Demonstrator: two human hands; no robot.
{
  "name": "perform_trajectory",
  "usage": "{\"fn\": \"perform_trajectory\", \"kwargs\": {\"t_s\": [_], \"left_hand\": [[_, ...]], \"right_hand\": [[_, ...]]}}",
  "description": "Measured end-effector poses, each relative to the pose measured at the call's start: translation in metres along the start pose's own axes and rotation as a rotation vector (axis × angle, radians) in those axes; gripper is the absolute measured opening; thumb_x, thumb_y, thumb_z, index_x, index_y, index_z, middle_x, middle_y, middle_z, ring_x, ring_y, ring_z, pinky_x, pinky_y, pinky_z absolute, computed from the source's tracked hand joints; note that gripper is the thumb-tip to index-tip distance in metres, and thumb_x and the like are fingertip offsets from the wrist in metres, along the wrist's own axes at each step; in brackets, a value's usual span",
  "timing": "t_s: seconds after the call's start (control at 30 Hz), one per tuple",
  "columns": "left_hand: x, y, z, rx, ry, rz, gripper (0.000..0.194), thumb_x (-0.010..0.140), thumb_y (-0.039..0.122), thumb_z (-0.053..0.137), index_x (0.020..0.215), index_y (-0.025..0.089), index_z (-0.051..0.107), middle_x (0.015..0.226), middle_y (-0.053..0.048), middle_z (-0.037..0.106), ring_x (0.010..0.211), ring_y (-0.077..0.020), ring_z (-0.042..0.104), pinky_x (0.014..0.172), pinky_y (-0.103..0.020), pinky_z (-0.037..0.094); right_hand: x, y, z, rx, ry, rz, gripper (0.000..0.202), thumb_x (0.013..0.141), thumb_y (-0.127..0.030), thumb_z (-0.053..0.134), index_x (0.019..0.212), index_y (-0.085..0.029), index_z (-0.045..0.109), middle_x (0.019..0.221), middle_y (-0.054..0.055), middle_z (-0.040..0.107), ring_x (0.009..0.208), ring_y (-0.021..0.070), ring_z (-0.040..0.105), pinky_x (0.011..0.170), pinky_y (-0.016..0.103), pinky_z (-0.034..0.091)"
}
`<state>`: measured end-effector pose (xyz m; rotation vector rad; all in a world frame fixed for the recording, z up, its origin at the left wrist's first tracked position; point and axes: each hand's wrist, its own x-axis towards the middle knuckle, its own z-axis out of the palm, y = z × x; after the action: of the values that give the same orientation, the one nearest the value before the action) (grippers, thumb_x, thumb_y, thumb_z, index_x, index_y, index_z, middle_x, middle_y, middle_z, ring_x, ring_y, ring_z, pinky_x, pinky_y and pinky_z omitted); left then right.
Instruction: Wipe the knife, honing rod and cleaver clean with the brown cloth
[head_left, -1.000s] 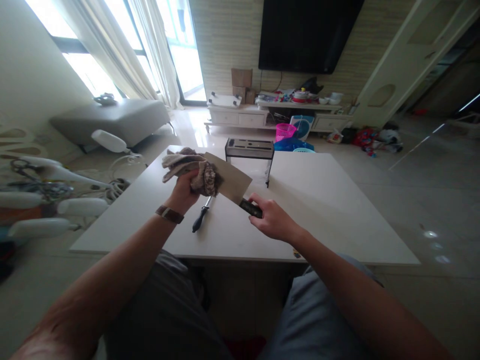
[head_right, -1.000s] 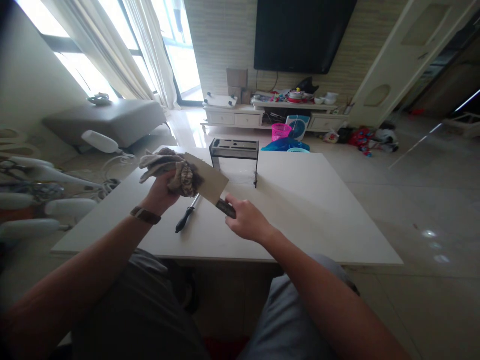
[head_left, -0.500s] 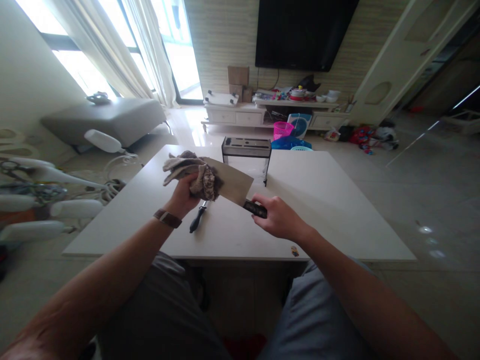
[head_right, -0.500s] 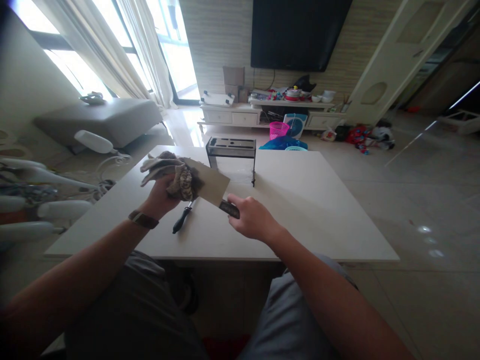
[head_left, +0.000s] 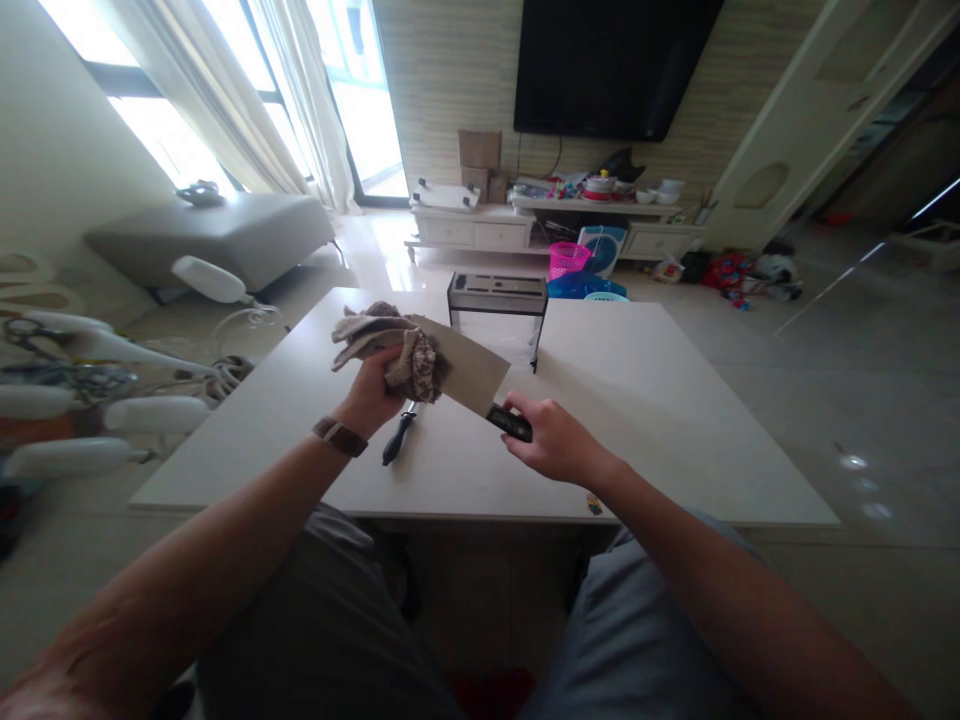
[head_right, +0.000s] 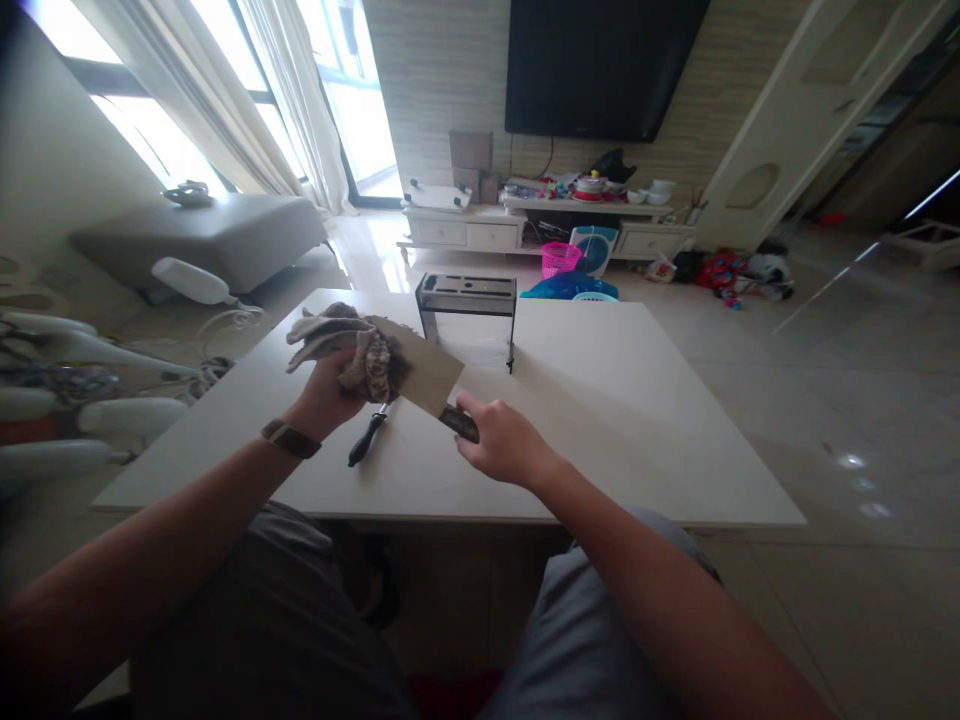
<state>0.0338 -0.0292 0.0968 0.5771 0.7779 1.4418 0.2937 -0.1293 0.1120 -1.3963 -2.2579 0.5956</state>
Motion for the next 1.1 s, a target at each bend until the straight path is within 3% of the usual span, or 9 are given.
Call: {"fn": "perform_trajectory", "kwargs": {"t_s": [0.3,0.43,0.67,0.8,1.1], "left_hand": [[0.0,0.0,0.0,-0.011,-0.016,0.041,0.017,0.079,0.007,0.066,0.092,0.017,0.074,0.093,-0.005,0.079,0.087,-0.0195,0.076,0.087,-0.03,0.063],[0.007,0.001,0.0,-0.037,-0.029,0.105,0.02,0.08,0.007,0.065,0.096,0.016,0.074,0.098,-0.004,0.079,0.089,-0.0176,0.075,0.089,-0.028,0.062],[0.009,0.003,-0.003,-0.08,-0.004,0.035,0.015,0.082,0.013,0.064,0.093,0.017,0.073,0.097,-0.005,0.08,0.097,-0.0208,0.076,0.089,-0.03,0.063],[0.004,0.001,0.0,-0.044,-0.038,0.021,0.014,0.081,0.01,0.066,0.09,0.017,0.074,0.095,-0.005,0.079,0.091,-0.0201,0.076,0.085,-0.029,0.063],[0.013,0.012,-0.004,0.064,-0.08,0.072,0.017,0.075,0.008,0.074,0.09,0.016,0.072,0.09,-0.004,0.079,0.08,-0.0189,0.075,0.078,-0.028,0.063]], "right_hand": [[0.005,-0.003,0.002,-0.068,-0.031,0.08,0.021,0.087,-0.033,0.066,0.105,-0.022,0.068,0.086,0.008,0.073,0.073,0.0209,0.063,0.063,0.028,0.035],[0.006,-0.006,0.001,-0.117,0.019,0.107,0.023,0.091,-0.041,0.064,0.103,-0.022,0.07,0.092,0.009,0.075,0.08,0.0236,0.066,0.064,0.03,0.033],[0.002,-0.011,0.005,-0.125,0.058,0.134,0.025,0.092,-0.043,0.062,0.104,-0.023,0.07,0.091,0.007,0.076,0.079,0.0223,0.066,0.064,0.029,0.033],[0.003,-0.009,0.006,-0.067,0.067,0.11,0.024,0.092,-0.042,0.062,0.102,-0.022,0.071,0.088,0.006,0.075,0.076,0.0204,0.065,0.065,0.028,0.037],[0.009,0.009,-0.019,-0.053,0.049,0.01,0.025,0.086,-0.033,0.067,0.106,-0.02,0.077,0.078,0.004,0.072,0.067,0.0165,0.062,0.065,0.026,0.04]]}}
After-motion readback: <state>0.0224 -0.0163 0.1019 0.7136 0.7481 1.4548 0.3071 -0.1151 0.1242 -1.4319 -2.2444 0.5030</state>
